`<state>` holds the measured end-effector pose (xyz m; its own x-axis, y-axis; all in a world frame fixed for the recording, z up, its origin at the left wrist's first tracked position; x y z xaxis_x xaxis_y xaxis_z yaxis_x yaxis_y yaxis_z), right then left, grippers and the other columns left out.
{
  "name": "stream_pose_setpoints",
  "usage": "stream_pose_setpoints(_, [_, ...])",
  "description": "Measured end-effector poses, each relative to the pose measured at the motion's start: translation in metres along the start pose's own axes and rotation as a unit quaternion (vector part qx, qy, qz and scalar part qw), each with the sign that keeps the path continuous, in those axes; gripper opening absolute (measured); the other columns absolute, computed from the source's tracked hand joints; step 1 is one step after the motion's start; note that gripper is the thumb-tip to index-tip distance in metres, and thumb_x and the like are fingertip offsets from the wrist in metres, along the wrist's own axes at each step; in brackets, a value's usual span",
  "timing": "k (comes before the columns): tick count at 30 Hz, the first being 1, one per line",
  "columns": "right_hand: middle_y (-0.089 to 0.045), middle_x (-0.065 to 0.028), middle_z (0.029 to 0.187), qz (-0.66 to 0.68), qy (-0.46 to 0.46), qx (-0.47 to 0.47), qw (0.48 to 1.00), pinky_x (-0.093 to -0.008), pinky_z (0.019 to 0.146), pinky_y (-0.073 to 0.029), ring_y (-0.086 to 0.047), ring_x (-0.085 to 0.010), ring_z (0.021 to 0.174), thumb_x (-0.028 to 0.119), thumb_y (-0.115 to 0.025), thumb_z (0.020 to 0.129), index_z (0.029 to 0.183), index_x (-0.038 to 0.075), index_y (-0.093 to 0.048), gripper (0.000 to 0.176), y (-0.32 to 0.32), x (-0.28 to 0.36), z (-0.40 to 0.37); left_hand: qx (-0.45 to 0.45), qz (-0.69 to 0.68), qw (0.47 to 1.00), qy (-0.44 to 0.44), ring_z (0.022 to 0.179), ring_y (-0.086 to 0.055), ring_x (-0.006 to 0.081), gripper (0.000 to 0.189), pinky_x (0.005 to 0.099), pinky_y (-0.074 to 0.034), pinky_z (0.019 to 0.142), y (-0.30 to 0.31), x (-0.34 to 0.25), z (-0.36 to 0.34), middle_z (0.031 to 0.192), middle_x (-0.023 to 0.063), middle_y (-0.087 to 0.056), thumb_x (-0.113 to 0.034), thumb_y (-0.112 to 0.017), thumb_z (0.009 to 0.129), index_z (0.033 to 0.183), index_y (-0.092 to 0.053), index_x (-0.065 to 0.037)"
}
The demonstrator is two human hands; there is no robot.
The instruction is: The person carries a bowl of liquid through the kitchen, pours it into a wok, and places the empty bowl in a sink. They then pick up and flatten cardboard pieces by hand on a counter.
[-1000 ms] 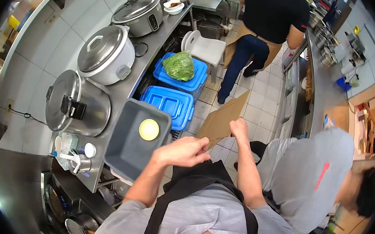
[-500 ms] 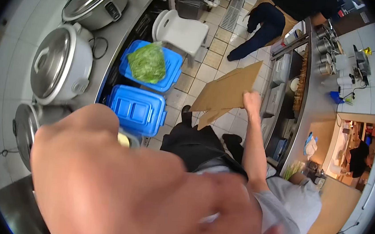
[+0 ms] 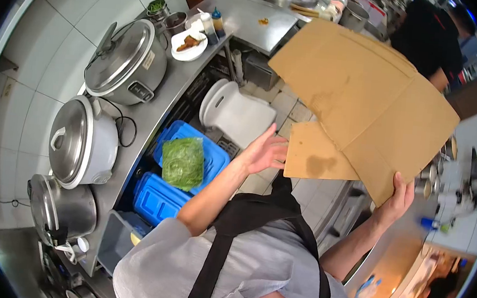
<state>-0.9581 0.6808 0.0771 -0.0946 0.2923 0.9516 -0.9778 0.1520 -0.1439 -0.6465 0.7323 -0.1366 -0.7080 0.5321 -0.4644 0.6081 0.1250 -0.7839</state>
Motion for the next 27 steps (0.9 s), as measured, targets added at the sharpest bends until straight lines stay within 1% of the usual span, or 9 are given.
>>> stream_pose_setpoints(1, [-0.067, -0.0128, 0.115, 0.024, 0.008, 0.007, 1.000, -0.0301, 0.094, -0.047, -0.063, -0.0189, 0.105, 0.009, -0.058, 0.096, 0.122, -0.008, -0.060, 0.032, -0.006, -0.006, 0.030, 0.053, -0.023, 0.998, -0.038, 0.125, -0.059, 0.0317, 0.083, 0.0518, -0.047, 0.104, -0.028, -0.026, 0.025, 0.136, 0.0213, -0.059, -0.066, -0.049, 0.097, 0.146, -0.041, 0.001])
stream_pose_setpoints(4, [-0.066, -0.0129, 0.117, 0.071, 0.017, 0.057, 0.996, -0.0307, 0.093, -0.048, -0.063, -0.0195, 0.105, 0.009, -0.057, 0.096, 0.124, -0.008, -0.060, 0.032, -0.039, -0.046, 0.128, 0.026, -0.104, 0.978, -0.180, 0.125, -0.059, 0.0281, 0.065, 0.0467, -0.045, 0.108, -0.063, -0.118, 0.099, 0.137, 0.0167, -0.060, -0.053, -0.046, 0.103, 0.141, -0.049, 0.000])
stream_pose_setpoints(5, [-0.067, -0.0127, 0.116, 0.086, 0.018, 0.063, 0.994, -0.0311, 0.093, -0.048, -0.064, -0.0194, 0.105, 0.008, -0.058, 0.095, 0.123, -0.008, -0.060, 0.032, -0.054, -0.055, 0.157, 0.038, -0.144, 0.972, -0.183, 0.120, -0.062, 0.0262, 0.051, 0.0433, -0.048, 0.105, -0.069, -0.148, 0.116, 0.133, 0.0150, -0.063, -0.040, -0.047, 0.105, 0.135, -0.055, 0.001])
stream_pose_setpoints(9, [-0.067, -0.0122, 0.117, 0.137, 0.008, 0.089, 0.987, -0.0313, 0.093, -0.048, -0.064, -0.0192, 0.106, 0.009, -0.059, 0.094, 0.123, -0.006, -0.060, 0.033, -0.124, -0.106, 0.268, 0.005, -0.093, 0.953, -0.289, 0.114, -0.065, 0.0264, 0.039, 0.0411, -0.051, 0.101, -0.052, -0.273, 0.171, 0.122, 0.0143, -0.069, -0.023, -0.056, 0.099, 0.130, -0.058, 0.001])
stream_pose_setpoints(12, [-0.067, -0.0125, 0.113, 0.172, 0.012, 0.121, 0.978, -0.0313, 0.091, -0.049, -0.064, -0.0208, 0.103, 0.014, -0.062, 0.092, 0.122, -0.006, -0.060, 0.036, -0.207, -0.126, 0.333, -0.097, 0.009, 0.889, -0.447, 0.112, -0.066, 0.0227, 0.038, 0.0357, -0.053, 0.099, -0.049, -0.363, 0.172, 0.123, 0.0123, -0.067, -0.005, -0.059, 0.094, 0.131, -0.055, 0.002])
stream_pose_setpoints(15, [-0.066, -0.0114, 0.115, 0.232, -0.021, 0.174, 0.957, -0.0316, 0.092, -0.049, -0.064, -0.0210, 0.103, 0.013, -0.062, 0.092, 0.122, -0.005, -0.059, 0.036, -0.279, -0.176, 0.399, -0.087, 0.004, 0.853, -0.514, 0.112, -0.066, 0.0231, 0.047, 0.0366, -0.054, 0.097, -0.033, -0.425, 0.179, 0.126, 0.0126, -0.065, 0.001, -0.056, 0.094, 0.141, -0.047, -0.002])
stream_pose_setpoints(22, [-0.064, -0.0122, 0.119, 0.236, -0.132, 0.215, 0.939, -0.0361, 0.094, -0.051, -0.064, -0.0228, 0.109, 0.010, -0.058, 0.094, 0.130, -0.002, -0.054, 0.038, -0.416, -0.270, 0.541, -0.267, 0.008, 0.782, -0.563, 0.124, -0.059, 0.0240, 0.049, 0.0367, -0.046, 0.107, 0.117, -0.492, 0.258, 0.136, 0.0145, -0.059, 0.007, -0.050, 0.095, 0.143, -0.042, 0.003])
stream_pose_setpoints(25, [-0.066, -0.0111, 0.115, 0.227, -0.148, 0.195, 0.943, -0.0372, 0.095, -0.052, -0.065, -0.0226, 0.108, 0.010, -0.057, 0.094, 0.118, -0.001, -0.060, 0.027, -0.440, -0.306, 0.614, -0.394, -0.016, 0.756, -0.522, 0.122, -0.059, 0.0234, 0.051, 0.0350, -0.046, 0.105, 0.254, -0.454, 0.351, 0.134, 0.0152, -0.060, 0.010, -0.046, 0.093, 0.144, -0.042, 0.003])
stream_pose_setpoints(27, [-0.066, -0.0107, 0.114, 0.231, -0.145, 0.164, 0.948, -0.0367, 0.095, -0.053, -0.065, -0.0220, 0.108, 0.011, -0.057, 0.095, 0.113, -0.001, -0.063, 0.023, -0.448, -0.323, 0.658, -0.467, -0.054, 0.736, -0.487, 0.120, -0.060, 0.0233, 0.052, 0.0341, -0.048, 0.101, 0.292, -0.442, 0.383, 0.131, 0.0151, -0.061, 0.010, -0.045, 0.092, 0.144, -0.043, 0.003])
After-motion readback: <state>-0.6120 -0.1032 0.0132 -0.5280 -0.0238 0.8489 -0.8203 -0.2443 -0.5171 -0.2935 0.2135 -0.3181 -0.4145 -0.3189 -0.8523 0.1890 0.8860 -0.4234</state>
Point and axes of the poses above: each hand's wrist, its own z-axis towards the middle knuckle, its own y-axis out of the back of the hand, x = y × z, the point moved 8 cm from there along z, towards the middle knuckle
